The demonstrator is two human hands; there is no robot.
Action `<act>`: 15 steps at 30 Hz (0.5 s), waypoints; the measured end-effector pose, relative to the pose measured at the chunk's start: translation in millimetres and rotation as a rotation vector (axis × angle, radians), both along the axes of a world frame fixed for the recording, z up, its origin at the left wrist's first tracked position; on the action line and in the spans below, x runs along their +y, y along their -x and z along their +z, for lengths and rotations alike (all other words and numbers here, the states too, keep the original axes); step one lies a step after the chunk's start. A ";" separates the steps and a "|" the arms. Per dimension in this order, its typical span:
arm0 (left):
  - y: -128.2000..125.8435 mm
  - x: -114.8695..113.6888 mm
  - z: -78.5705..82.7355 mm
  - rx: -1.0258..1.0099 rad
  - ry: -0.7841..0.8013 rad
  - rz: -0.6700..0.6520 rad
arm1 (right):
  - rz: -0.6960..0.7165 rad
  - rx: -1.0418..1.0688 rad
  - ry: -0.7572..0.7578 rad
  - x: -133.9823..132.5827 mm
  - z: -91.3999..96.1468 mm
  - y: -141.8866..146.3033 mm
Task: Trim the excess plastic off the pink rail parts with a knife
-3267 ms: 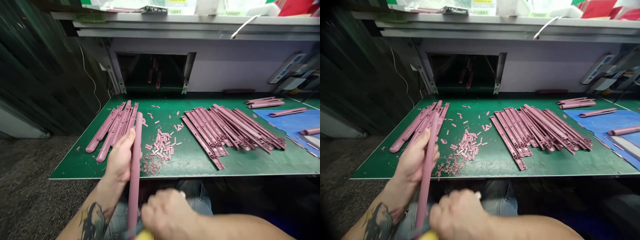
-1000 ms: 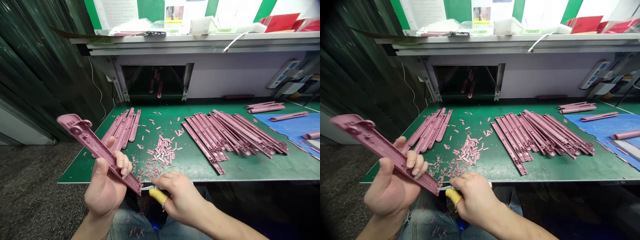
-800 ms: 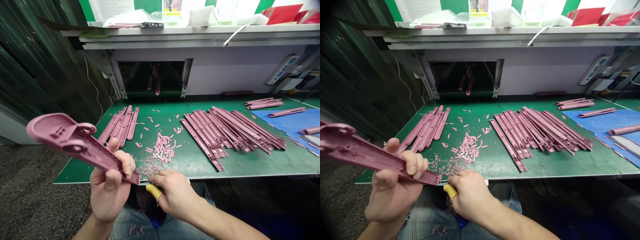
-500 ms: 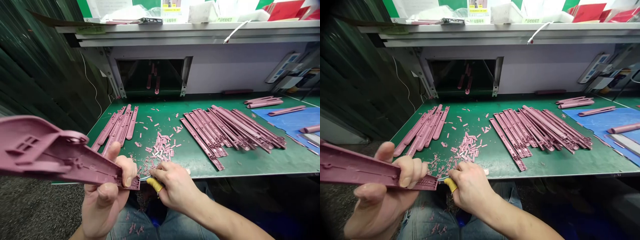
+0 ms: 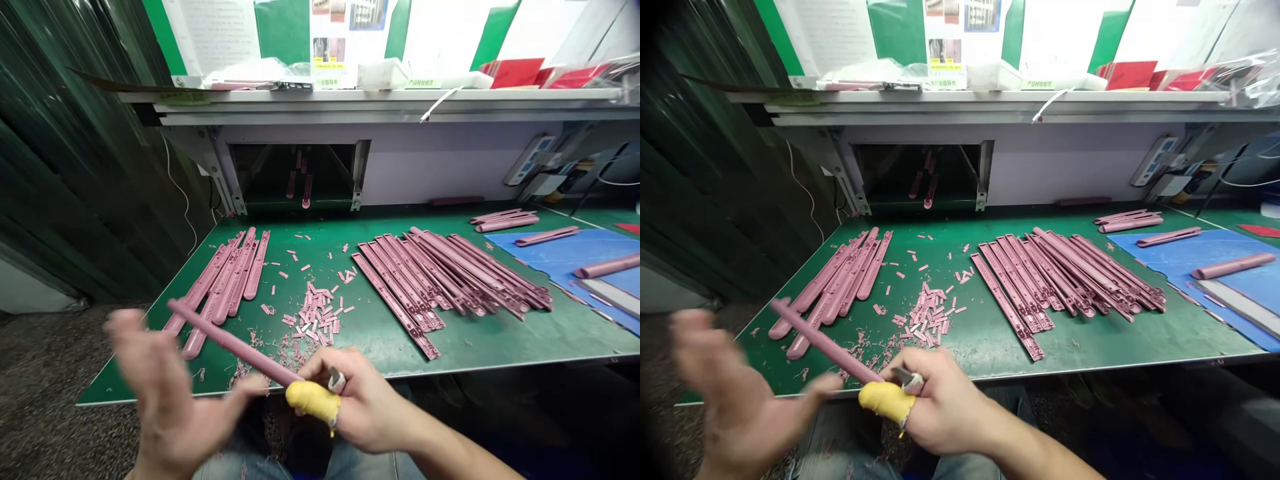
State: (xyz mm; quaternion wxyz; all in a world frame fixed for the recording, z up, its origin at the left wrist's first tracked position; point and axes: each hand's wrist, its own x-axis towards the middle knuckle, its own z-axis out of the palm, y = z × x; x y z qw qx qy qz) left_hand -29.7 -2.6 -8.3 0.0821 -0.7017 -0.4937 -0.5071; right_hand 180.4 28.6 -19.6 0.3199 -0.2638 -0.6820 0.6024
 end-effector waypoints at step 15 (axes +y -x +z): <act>32.6 12.0 51.2 0.918 0.122 -0.293 | -0.086 -0.468 -0.966 18.1 7.8 -16.5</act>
